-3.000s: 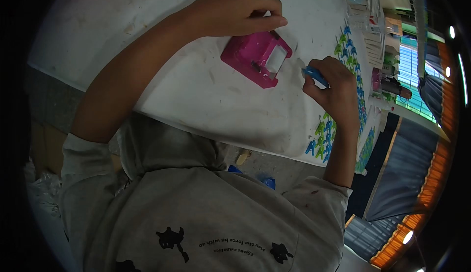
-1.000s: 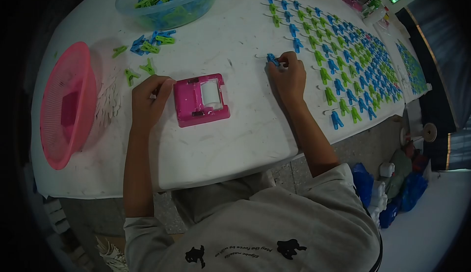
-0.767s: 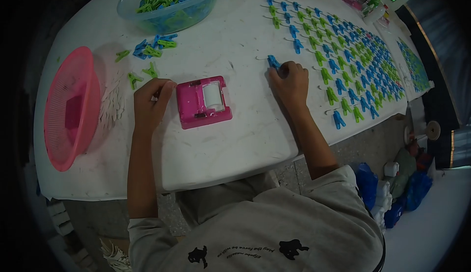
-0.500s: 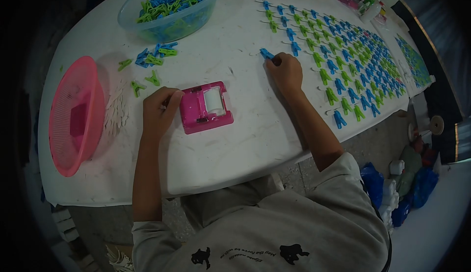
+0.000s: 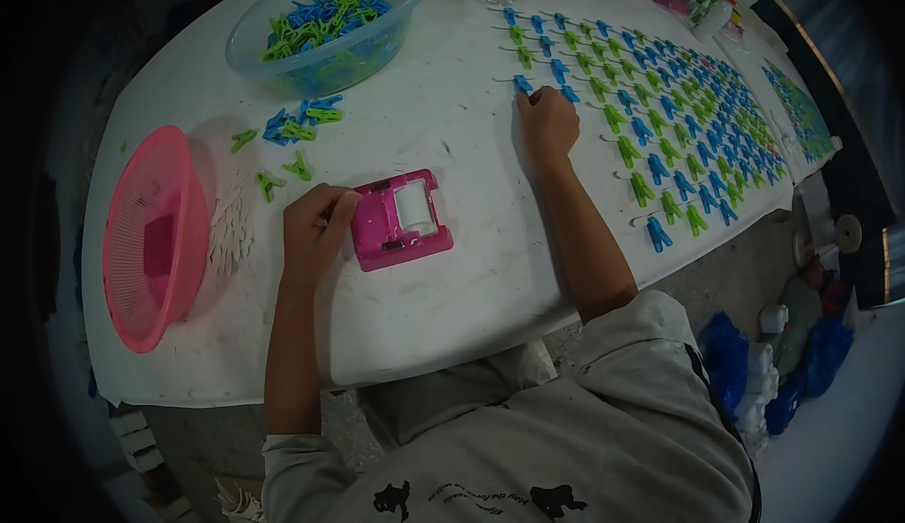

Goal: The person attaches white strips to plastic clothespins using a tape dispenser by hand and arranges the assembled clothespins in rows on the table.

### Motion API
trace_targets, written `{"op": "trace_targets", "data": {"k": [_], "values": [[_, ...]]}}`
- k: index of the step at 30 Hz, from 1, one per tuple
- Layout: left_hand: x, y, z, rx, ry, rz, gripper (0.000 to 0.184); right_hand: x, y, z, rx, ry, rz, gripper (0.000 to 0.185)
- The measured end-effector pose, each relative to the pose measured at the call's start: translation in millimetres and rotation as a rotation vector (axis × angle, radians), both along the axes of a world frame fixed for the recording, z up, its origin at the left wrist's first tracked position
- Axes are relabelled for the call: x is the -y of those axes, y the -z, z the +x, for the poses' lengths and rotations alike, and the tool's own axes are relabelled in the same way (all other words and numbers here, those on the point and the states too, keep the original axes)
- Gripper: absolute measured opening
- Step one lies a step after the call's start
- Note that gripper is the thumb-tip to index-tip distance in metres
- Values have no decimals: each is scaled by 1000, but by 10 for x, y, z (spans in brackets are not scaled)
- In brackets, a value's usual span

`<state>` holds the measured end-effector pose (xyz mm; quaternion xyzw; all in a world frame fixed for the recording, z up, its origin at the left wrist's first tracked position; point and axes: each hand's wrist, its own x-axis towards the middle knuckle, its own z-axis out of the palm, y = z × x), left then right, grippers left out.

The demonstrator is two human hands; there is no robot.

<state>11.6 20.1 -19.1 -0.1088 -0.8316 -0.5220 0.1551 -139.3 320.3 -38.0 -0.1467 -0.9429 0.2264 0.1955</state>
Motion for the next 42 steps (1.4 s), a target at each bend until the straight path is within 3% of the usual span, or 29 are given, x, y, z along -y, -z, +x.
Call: {"op": "trace_targets", "data": {"k": [20, 25, 32, 34, 37, 42], "values": [[121, 6, -11, -79, -66, -20, 13, 27, 15, -30, -28, 124, 8, 29], [456, -103, -9, -221, -290, -74, 13, -1, 32, -64, -27, 116, 23, 29], [897, -82, 5, -169, -510, -57, 12, 36, 18, -23, -54, 119, 47, 31], [977, -97, 10, -86, -551, -281, 20, 31, 19, -29, -60, 106, 48, 31], [1164, 49, -17, -81, -567, -423, 29, 19, 14, -9, -48, 95, 53, 34], [1288, 47, 70, 107, -663, -481, 34, -102, -31, 134, 10, -4, 114, 39]]}}
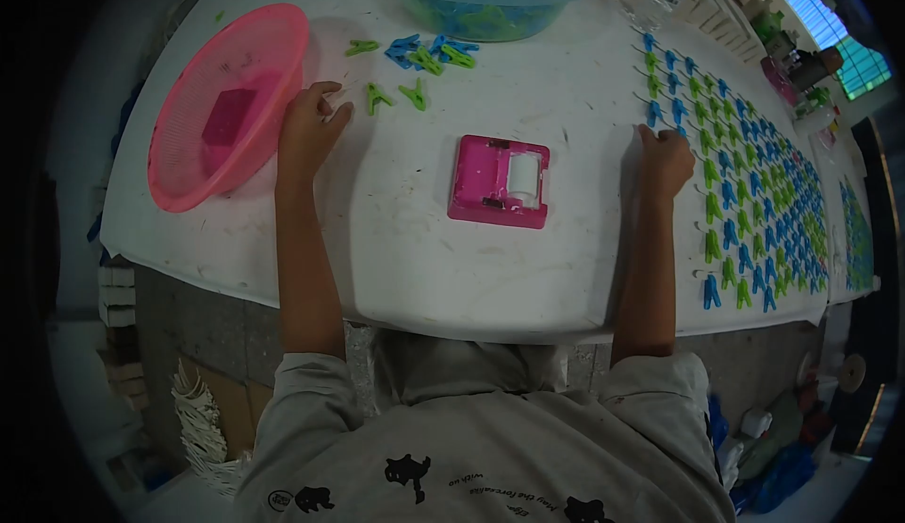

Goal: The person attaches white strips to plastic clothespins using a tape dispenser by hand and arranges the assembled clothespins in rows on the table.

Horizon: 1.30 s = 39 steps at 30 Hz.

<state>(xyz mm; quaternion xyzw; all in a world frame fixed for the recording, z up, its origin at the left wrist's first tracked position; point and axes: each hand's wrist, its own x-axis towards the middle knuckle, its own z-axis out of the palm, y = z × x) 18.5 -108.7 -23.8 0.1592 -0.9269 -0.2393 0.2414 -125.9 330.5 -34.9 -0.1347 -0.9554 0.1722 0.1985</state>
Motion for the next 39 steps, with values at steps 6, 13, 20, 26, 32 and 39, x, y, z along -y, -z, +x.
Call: {"op": "trace_targets", "data": {"k": [6, 13, 20, 26, 32, 39], "values": [[35, 77, 24, 133, -33, -20, 30, -109, -130, 125, 4, -127, -72, 40], [-3, -51, -24, 305, -72, 80, 20, 139, -272, 278, -298, -283, -296, 30], [-103, 6, -41, 163, -112, -91, 17, 660, -417, 411, -289, -670, -450, 15], [-353, -58, -102, -148, 106, -46, 17, 849, -403, 571, -340, -894, -486, 12], [-733, -175, -134, -417, 227, -120, 19, 838, -382, 721, -321, -979, -495, 15], [-1408, -273, -19, -277, 751, 246, 13, 998, -558, 934, -314, -1252, -435, 26]]}}
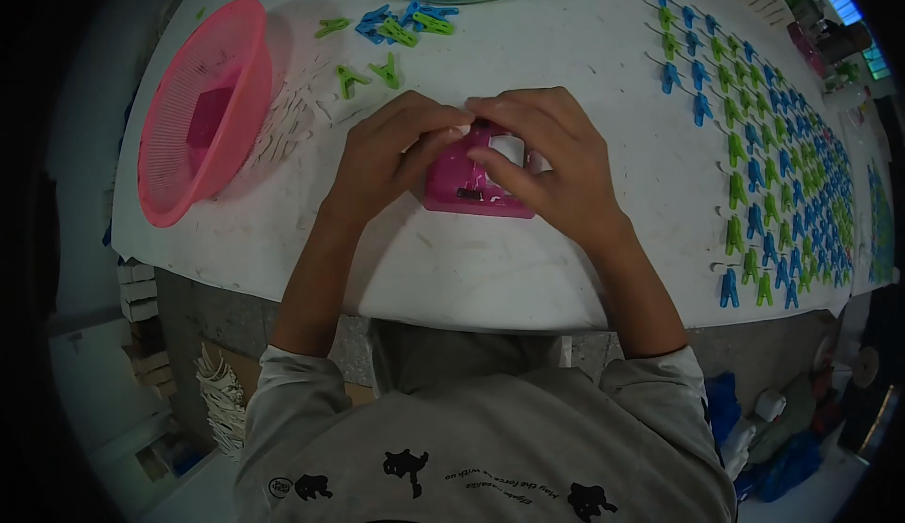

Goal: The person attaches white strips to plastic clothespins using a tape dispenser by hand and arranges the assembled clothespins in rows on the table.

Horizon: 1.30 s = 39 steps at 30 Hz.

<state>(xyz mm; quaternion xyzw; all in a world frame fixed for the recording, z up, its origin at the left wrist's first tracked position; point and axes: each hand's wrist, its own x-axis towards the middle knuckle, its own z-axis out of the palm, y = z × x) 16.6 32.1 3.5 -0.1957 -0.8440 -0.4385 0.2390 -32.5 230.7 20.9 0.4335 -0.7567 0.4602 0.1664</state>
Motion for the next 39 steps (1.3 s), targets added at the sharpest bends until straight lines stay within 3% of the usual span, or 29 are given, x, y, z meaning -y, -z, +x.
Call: {"op": "trace_targets", "data": {"k": [2, 4, 8, 10, 13, 17, 19, 21, 23, 25, 31, 39], "values": [[-61, 86, 22, -41, 30, -14, 11, 13, 82, 2, 32, -40, -2, 23], [-87, 149, 52, 54, -1, 261, 15, 11, 104, 4, 61, -86, -10, 20], [52, 105, 8, 129, 85, 137, 28, -28, 48, 9, 152, -48, -4, 15], [82, 136, -59, 73, 251, 400, 27, -76, 71, -20, 239, 1, -32, 14], [108, 159, -36, 129, 246, 562, 26, -137, 107, -99, 316, 0, -100, 13], [-29, 153, -22, 84, 215, 650, 27, -118, 83, -77, 250, -26, 79, 17], [-72, 168, -20, 15, 142, 487, 25, -120, 102, -92, 165, -48, 144, 19], [-105, 173, -9, 2, 127, 496, 22, -104, 109, -109, 64, -64, 92, 22], [-107, 125, -19, -15, 110, 498, 21, -120, 108, -129, 85, -82, 116, 22], [-112, 81, -23, -169, 72, 272, 21, -118, 119, -116, 113, -99, 144, 21], [-123, 150, -35, -183, 12, 143, 23, -106, 176, -132, 175, -50, 141, 20], [-50, 90, 2, -89, 37, 184, 17, -125, 167, -154, 176, -38, 211, 20]]}}
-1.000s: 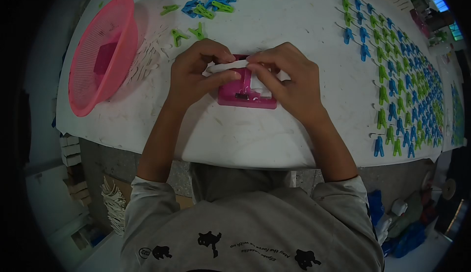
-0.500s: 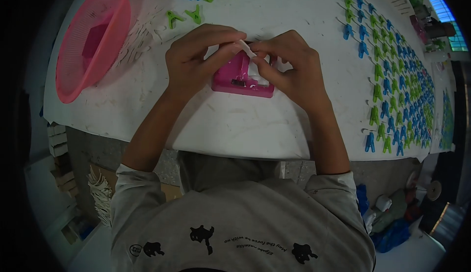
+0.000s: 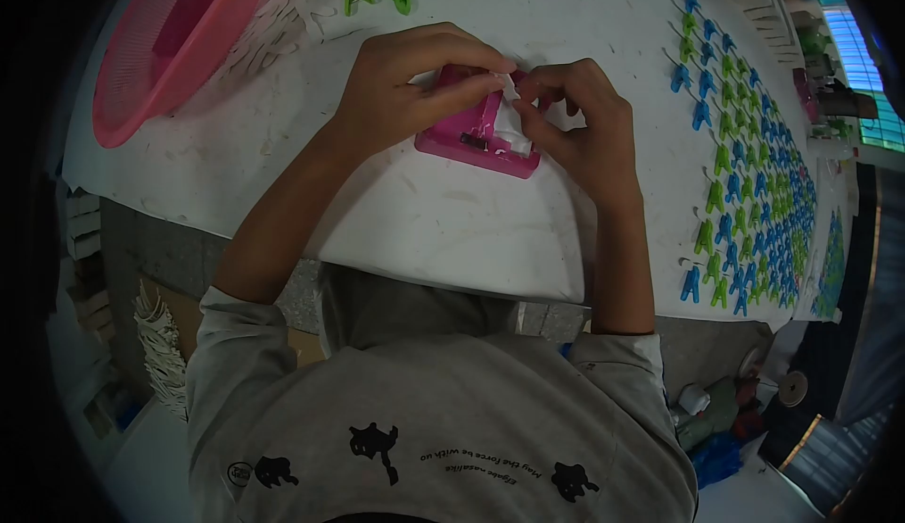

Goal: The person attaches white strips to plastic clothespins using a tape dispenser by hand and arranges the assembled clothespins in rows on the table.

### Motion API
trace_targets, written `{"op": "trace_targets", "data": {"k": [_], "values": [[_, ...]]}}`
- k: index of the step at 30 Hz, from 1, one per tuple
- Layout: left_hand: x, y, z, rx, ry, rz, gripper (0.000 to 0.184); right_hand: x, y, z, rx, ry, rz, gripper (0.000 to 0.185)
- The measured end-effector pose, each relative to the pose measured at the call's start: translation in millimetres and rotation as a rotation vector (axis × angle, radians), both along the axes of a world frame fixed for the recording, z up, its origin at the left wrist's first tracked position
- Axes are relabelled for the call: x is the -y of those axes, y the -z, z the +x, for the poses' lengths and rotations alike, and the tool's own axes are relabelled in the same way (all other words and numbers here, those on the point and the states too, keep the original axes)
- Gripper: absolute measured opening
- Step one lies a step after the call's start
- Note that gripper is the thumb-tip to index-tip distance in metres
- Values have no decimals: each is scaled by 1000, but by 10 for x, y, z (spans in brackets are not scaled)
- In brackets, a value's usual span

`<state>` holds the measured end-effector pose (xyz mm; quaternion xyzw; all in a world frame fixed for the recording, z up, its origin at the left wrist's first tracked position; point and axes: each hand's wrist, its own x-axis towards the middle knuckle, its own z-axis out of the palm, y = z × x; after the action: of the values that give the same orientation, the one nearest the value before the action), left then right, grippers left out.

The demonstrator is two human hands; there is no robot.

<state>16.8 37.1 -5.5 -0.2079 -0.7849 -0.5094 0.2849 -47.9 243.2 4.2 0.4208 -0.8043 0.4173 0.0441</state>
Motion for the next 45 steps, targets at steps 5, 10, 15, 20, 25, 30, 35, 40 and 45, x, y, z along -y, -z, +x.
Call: {"op": "trace_targets", "data": {"k": [5, 10, 15, 20, 25, 30, 35, 40, 45], "values": [[77, 18, -19, 10, 18, -33, 11, -27, -26, -25, -59, -38, 21, 22], [121, 69, -32, 86, 18, -160, 10, -72, -85, -42, -81, -71, 82, 24], [105, 94, -30, 133, 21, -217, 12, -132, -89, -78, -102, -90, 154, 28], [96, 140, -41, 115, 19, -238, 11, -161, -105, -72, -82, -85, 166, 30], [64, 146, -36, 158, 45, -226, 11, -192, -98, -81, -68, -86, 176, 31], [50, 164, -39, 135, 30, -251, 12, -208, -91, -95, -85, -96, 176, 32], [-1, 137, -31, 140, 20, -240, 10, -221, -124, -85, -97, -87, 220, 33], [-31, 121, -33, 195, 5, -188, 8, -219, -145, -73, -102, -82, 221, 31], [-58, 130, -68, 250, 31, -140, 7, -264, -222, -88, -115, -84, 268, 30]]}}
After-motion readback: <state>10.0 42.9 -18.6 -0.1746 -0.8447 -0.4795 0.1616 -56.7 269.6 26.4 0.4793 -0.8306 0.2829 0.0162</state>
